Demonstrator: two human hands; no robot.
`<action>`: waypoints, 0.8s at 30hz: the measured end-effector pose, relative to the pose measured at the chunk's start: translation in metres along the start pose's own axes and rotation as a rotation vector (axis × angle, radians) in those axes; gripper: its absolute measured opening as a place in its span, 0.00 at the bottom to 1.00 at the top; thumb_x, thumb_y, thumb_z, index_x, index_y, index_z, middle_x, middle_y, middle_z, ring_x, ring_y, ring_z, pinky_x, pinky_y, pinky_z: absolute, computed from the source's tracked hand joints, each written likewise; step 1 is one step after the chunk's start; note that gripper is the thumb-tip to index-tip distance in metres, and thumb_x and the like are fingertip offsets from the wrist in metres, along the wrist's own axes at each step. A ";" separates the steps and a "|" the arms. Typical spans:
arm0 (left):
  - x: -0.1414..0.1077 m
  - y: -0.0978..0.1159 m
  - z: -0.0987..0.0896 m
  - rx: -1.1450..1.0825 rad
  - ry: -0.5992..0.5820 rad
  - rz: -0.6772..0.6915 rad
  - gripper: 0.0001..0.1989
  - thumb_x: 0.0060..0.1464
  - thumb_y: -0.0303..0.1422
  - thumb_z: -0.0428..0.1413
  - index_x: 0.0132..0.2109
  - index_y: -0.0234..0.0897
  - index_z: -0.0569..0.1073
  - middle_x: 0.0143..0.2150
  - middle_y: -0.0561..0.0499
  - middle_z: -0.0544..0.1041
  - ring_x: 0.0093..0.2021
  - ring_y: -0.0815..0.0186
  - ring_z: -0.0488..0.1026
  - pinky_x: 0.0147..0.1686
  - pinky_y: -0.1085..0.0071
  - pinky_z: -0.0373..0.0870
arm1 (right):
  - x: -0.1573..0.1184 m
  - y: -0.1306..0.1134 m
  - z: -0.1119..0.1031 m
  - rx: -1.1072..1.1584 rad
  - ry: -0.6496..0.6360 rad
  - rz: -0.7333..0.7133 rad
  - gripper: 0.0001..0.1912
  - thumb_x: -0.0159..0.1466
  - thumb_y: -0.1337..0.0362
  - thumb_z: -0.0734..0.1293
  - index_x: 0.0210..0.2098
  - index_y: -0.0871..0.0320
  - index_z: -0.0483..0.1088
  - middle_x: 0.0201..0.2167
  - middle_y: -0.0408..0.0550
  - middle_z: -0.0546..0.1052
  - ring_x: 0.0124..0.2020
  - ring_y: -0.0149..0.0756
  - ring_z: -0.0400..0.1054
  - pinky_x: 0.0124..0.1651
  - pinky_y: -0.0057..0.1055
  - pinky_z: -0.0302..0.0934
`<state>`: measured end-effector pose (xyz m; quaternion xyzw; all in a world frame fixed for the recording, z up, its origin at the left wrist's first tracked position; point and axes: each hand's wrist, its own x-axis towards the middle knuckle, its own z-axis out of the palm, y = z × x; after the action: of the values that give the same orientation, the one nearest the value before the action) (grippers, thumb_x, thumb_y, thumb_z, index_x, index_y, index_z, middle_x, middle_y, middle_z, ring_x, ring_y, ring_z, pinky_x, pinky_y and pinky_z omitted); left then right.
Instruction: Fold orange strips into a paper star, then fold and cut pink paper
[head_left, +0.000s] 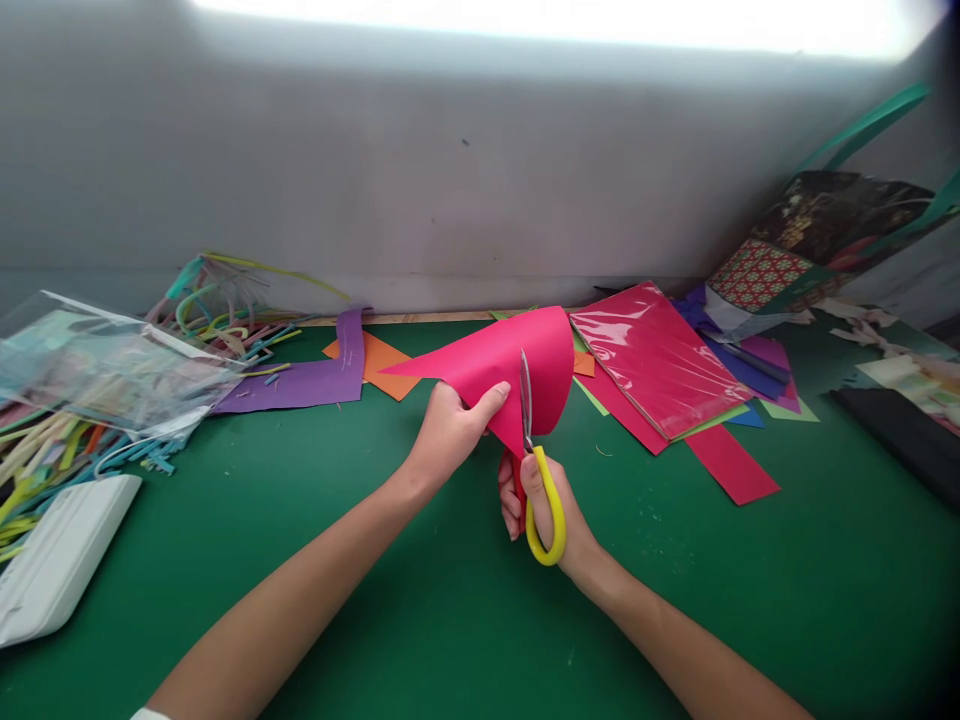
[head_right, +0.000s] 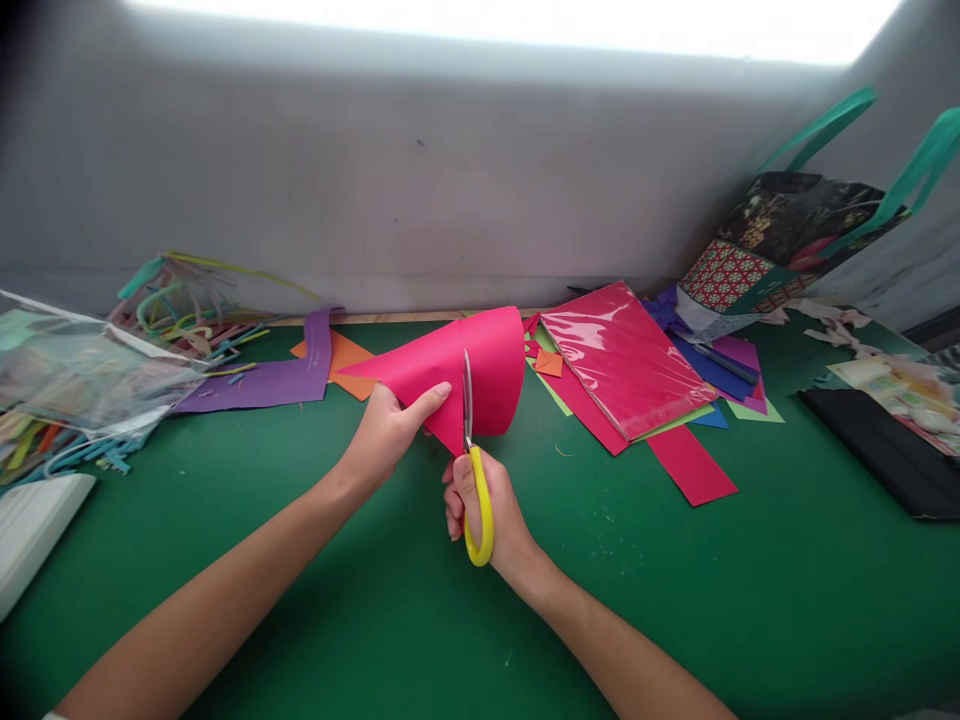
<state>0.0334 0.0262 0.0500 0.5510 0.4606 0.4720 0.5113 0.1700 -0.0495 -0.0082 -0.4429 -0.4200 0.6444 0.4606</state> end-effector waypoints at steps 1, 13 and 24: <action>0.000 0.000 0.001 -0.004 -0.002 -0.001 0.18 0.58 0.44 0.62 0.30 0.36 0.68 0.25 0.54 0.69 0.25 0.70 0.64 0.24 0.74 0.65 | 0.000 -0.001 0.000 -0.003 0.002 0.000 0.34 0.63 0.28 0.59 0.33 0.56 0.63 0.16 0.34 0.61 0.12 0.27 0.58 0.15 0.24 0.56; -0.005 -0.002 0.005 -0.004 -0.038 -0.023 0.16 0.60 0.43 0.61 0.32 0.35 0.72 0.27 0.52 0.74 0.26 0.68 0.69 0.27 0.73 0.67 | 0.003 0.003 -0.003 -0.029 -0.006 -0.072 0.34 0.66 0.29 0.55 0.35 0.57 0.63 0.18 0.37 0.62 0.15 0.28 0.59 0.19 0.27 0.58; -0.007 -0.001 0.006 0.034 -0.080 -0.032 0.18 0.62 0.44 0.59 0.31 0.35 0.72 0.26 0.51 0.76 0.25 0.67 0.72 0.26 0.73 0.67 | 0.004 0.002 -0.006 -0.127 -0.027 -0.093 0.34 0.68 0.30 0.52 0.35 0.55 0.63 0.24 0.42 0.66 0.22 0.32 0.62 0.27 0.32 0.60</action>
<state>0.0380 0.0190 0.0489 0.5706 0.4567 0.4334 0.5272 0.1746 -0.0450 -0.0126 -0.4423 -0.4862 0.6004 0.4554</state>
